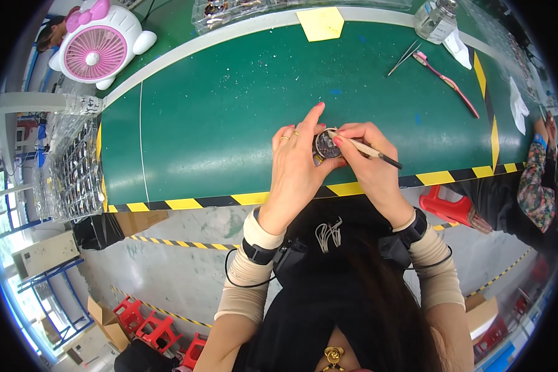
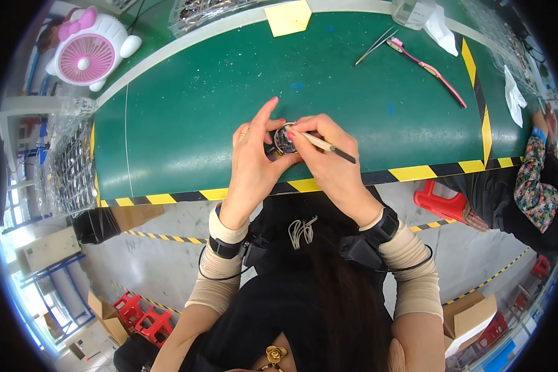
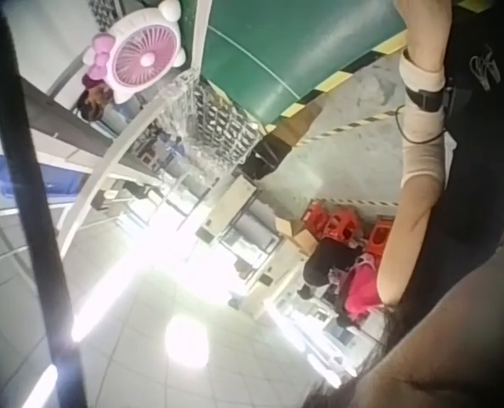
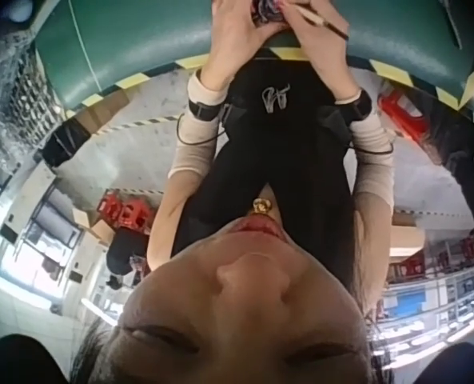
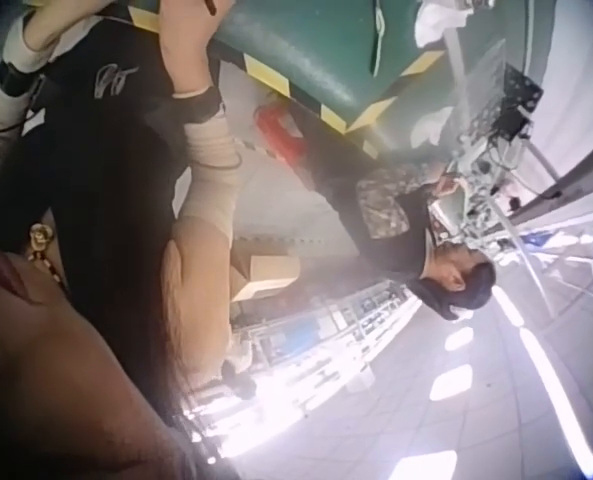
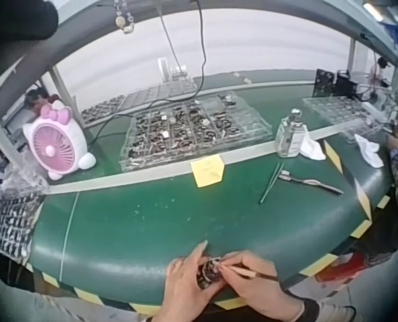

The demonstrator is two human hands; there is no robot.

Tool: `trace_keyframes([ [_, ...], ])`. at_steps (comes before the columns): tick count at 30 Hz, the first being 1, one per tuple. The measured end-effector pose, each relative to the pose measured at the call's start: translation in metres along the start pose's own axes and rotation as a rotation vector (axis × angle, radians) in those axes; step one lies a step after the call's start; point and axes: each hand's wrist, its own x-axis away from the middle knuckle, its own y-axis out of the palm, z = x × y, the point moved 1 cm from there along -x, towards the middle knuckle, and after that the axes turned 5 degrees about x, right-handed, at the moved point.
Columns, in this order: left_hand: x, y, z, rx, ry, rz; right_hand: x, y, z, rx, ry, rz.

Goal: The person uses a wooden stick and a brush to clean a watch component, then uses tweezers to position a small wire. They continue cleaning the assembly with the brush and stick before setting the watch aside.

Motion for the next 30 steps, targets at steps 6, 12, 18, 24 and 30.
trace_keyframes([
  [6, 0.0005, -0.0004, -0.0016, -0.008, -0.004, 0.004, 0.0035, 0.0019, 0.0045, 0.054, 0.050, -0.086],
  [12, 0.0000, 0.0014, -0.0027, 0.000, -0.005, 0.020, -0.0008, 0.0028, 0.0057, 0.167, -0.171, -0.062],
  [18, 0.0006, 0.0000, -0.0027, 0.020, -0.030, 0.008, -0.0012, 0.0046, 0.0000, 0.088, -0.092, -0.005],
  [24, 0.0017, 0.0026, -0.0041, -0.037, 0.015, 0.034, 0.0025, -0.0012, 0.0047, 0.145, -0.081, -0.128],
  [30, 0.0012, 0.0012, -0.0025, -0.033, 0.013, 0.022, 0.0011, 0.0017, 0.0016, 0.087, -0.009, -0.088],
])
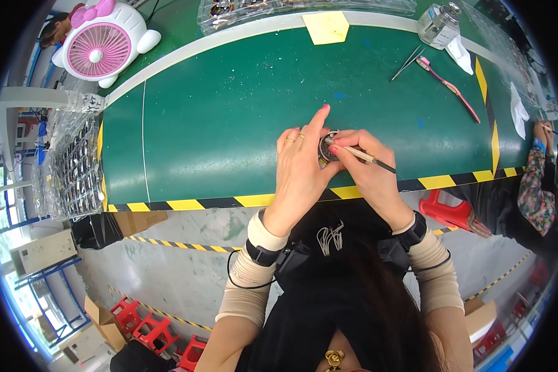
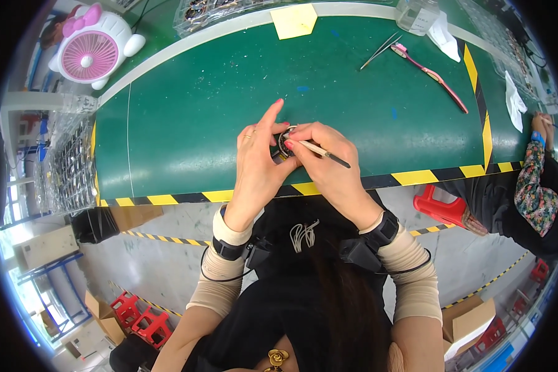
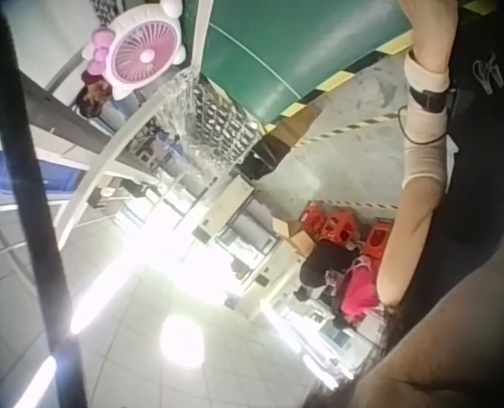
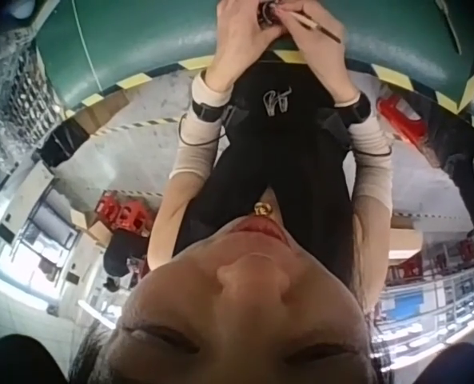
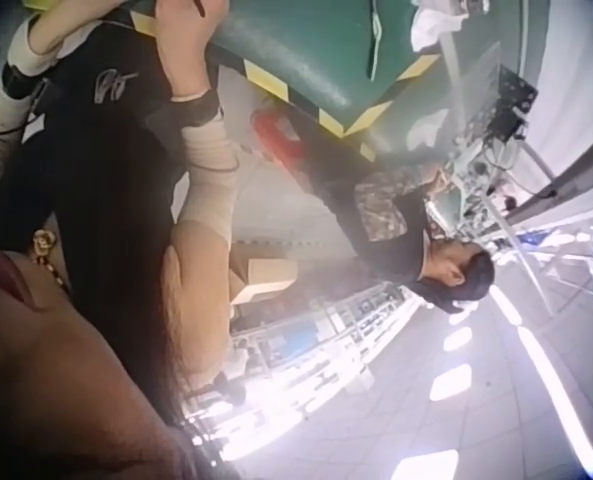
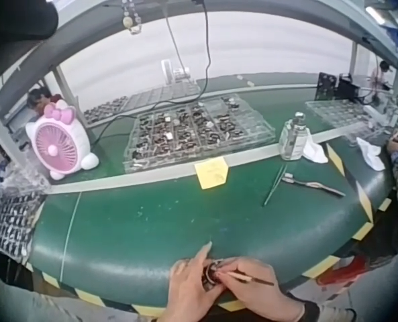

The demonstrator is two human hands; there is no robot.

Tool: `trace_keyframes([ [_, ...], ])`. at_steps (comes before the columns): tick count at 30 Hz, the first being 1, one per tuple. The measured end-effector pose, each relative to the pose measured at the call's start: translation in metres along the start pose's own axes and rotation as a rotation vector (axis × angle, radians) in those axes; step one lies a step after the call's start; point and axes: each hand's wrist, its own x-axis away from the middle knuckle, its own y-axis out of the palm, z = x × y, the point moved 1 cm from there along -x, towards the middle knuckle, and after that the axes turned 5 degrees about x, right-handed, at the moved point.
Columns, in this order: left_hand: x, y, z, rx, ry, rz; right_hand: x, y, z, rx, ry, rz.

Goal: The person uses a wooden stick and a brush to clean a watch component, then uses tweezers to position a small wire. They continue cleaning the assembly with the brush and stick before setting the watch aside.

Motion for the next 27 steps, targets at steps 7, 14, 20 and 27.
trace_keyframes([
  [7, 0.0010, 0.0003, -0.0005, 0.048, -0.036, -0.016, 0.0000, -0.0001, -0.0014, -0.013, -0.032, 0.005],
  [14, 0.0003, 0.0001, -0.0012, 0.031, -0.013, -0.007, 0.0014, -0.0003, 0.0023, 0.013, -0.039, -0.055],
  [20, -0.0007, 0.0008, -0.0006, -0.010, 0.022, 0.016, -0.0008, 0.0004, 0.0002, 0.015, -0.050, -0.028],
  [27, -0.0008, 0.0009, 0.0010, 0.016, -0.023, 0.008, 0.0000, 0.0038, -0.0016, 0.047, 0.027, -0.012],
])
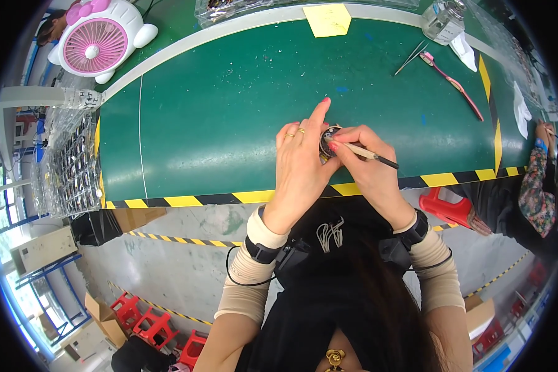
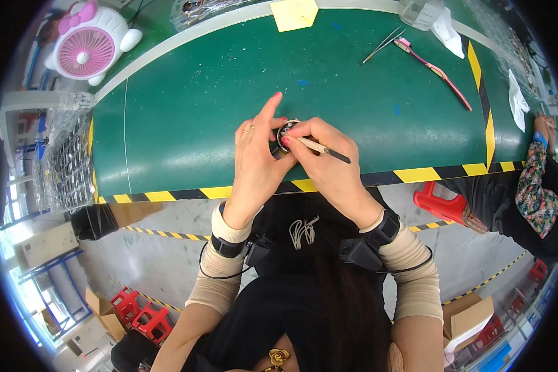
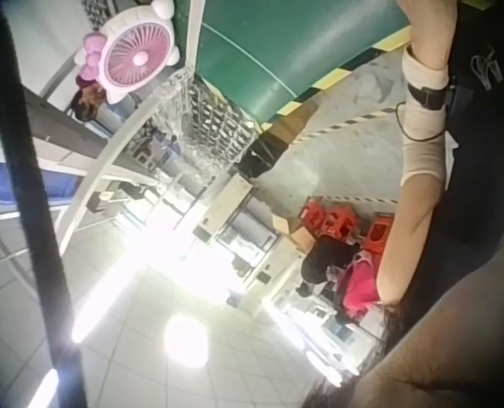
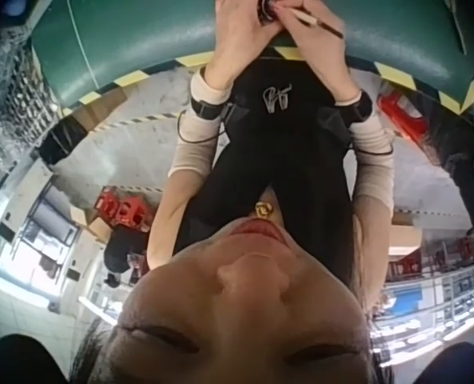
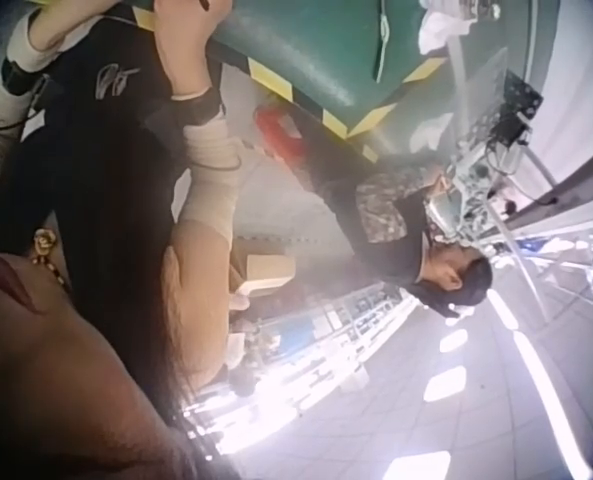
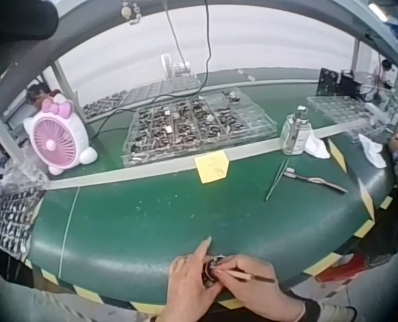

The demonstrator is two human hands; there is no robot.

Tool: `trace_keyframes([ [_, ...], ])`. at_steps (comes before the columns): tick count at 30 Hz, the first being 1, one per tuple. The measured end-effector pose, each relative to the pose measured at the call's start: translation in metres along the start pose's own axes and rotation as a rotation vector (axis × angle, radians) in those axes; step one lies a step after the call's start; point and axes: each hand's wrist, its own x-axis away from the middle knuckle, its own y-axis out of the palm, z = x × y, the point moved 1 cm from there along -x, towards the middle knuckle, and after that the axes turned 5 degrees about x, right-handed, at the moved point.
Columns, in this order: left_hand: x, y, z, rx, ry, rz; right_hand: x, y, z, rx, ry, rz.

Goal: The person uses a wooden stick and a brush to clean a watch component, then uses tweezers to position a small wire. They continue cleaning the assembly with the brush and stick before setting the watch aside.

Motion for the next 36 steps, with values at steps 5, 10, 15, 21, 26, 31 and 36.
trace_keyframes([
  [5, 0.000, 0.001, 0.000, -0.015, 0.003, 0.013, 0.002, 0.005, 0.004, 0.144, -0.111, 0.054],
  [10, 0.000, 0.002, -0.001, -0.020, 0.015, 0.028, 0.002, 0.007, 0.002, 0.074, -0.160, 0.143],
  [15, 0.002, 0.002, 0.001, -0.026, 0.021, 0.034, 0.006, 0.005, 0.000, 0.073, -0.110, 0.101],
  [21, 0.001, 0.003, 0.000, -0.037, 0.020, 0.026, 0.001, 0.004, 0.007, 0.074, -0.135, 0.049],
  [26, -0.002, -0.006, 0.001, 0.016, 0.043, -0.043, 0.001, 0.001, 0.004, -0.013, -0.121, 0.118],
  [31, 0.002, -0.025, -0.004, 0.083, 0.080, -0.154, -0.001, -0.025, -0.001, -0.195, -0.026, 0.167],
  [36, 0.016, -0.018, 0.008, -0.135, 0.045, 0.100, 0.001, -0.043, -0.005, -0.141, 0.044, 0.160],
])
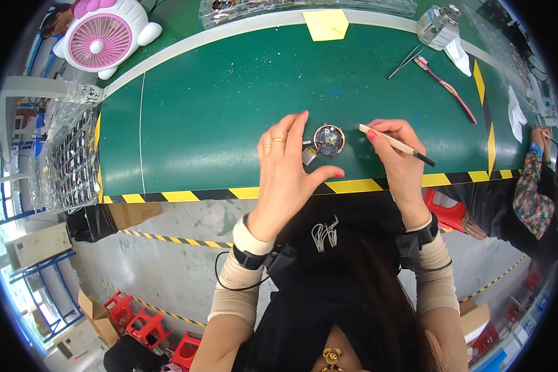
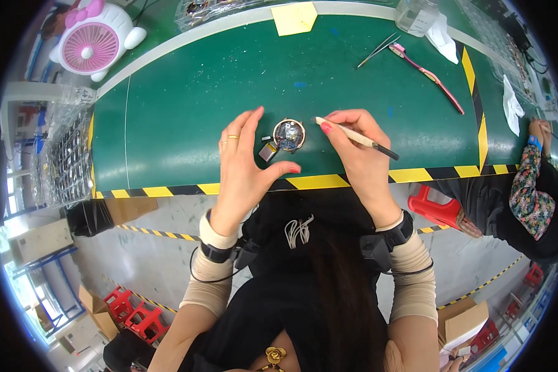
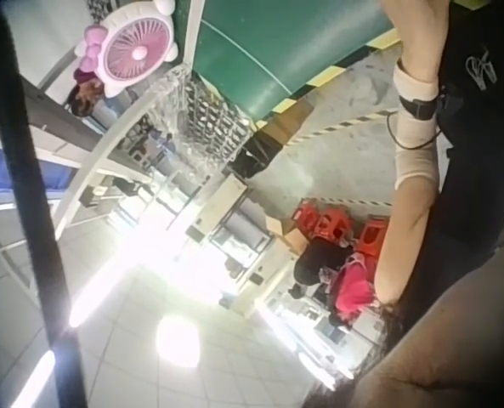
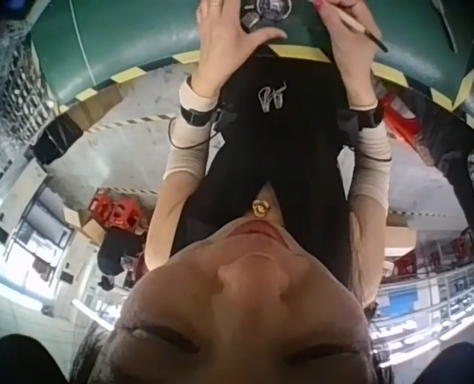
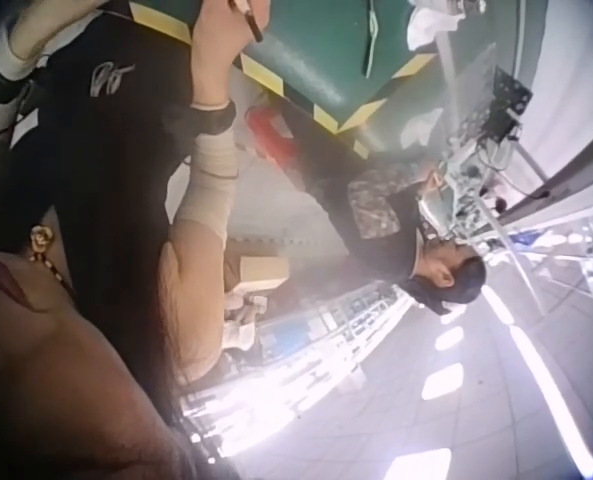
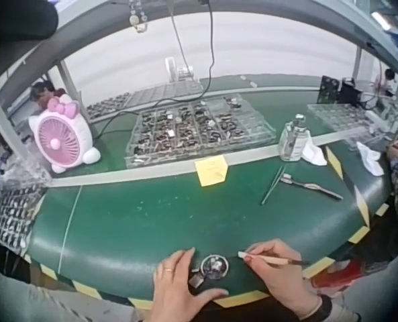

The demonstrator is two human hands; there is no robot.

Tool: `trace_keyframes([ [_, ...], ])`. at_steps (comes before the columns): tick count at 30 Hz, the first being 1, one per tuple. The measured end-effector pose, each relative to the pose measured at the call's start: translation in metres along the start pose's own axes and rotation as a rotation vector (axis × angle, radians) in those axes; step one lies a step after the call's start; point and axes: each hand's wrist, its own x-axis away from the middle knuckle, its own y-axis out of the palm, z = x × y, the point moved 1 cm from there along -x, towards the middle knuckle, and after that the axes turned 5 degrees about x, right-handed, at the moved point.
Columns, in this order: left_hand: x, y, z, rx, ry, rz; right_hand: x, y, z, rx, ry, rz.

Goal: The person uses a wooden stick and a brush to clean a watch component, then uses tweezers to position a small wire. They continue cleaning the assembly with the brush and stick before setting the watch aside.

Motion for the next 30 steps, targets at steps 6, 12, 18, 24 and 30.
trace_keyframes([
  [6, -0.005, 0.018, 0.003, -0.187, -0.002, 0.052, -0.001, 0.014, 0.006, -0.062, -0.097, -0.112],
  [12, -0.011, 0.015, -0.003, -0.066, 0.021, -0.030, -0.002, 0.026, 0.011, -0.012, -0.045, -0.167],
  [18, -0.010, 0.015, -0.005, -0.027, 0.000, -0.031, -0.006, 0.032, 0.018, 0.201, -0.234, -0.124],
  [24, -0.010, 0.015, -0.007, -0.065, 0.017, -0.028, -0.009, 0.035, 0.013, 0.329, -0.356, -0.137],
  [30, -0.011, 0.016, -0.008, -0.045, 0.017, -0.023, -0.008, 0.034, 0.018, 0.216, -0.237, -0.090],
])
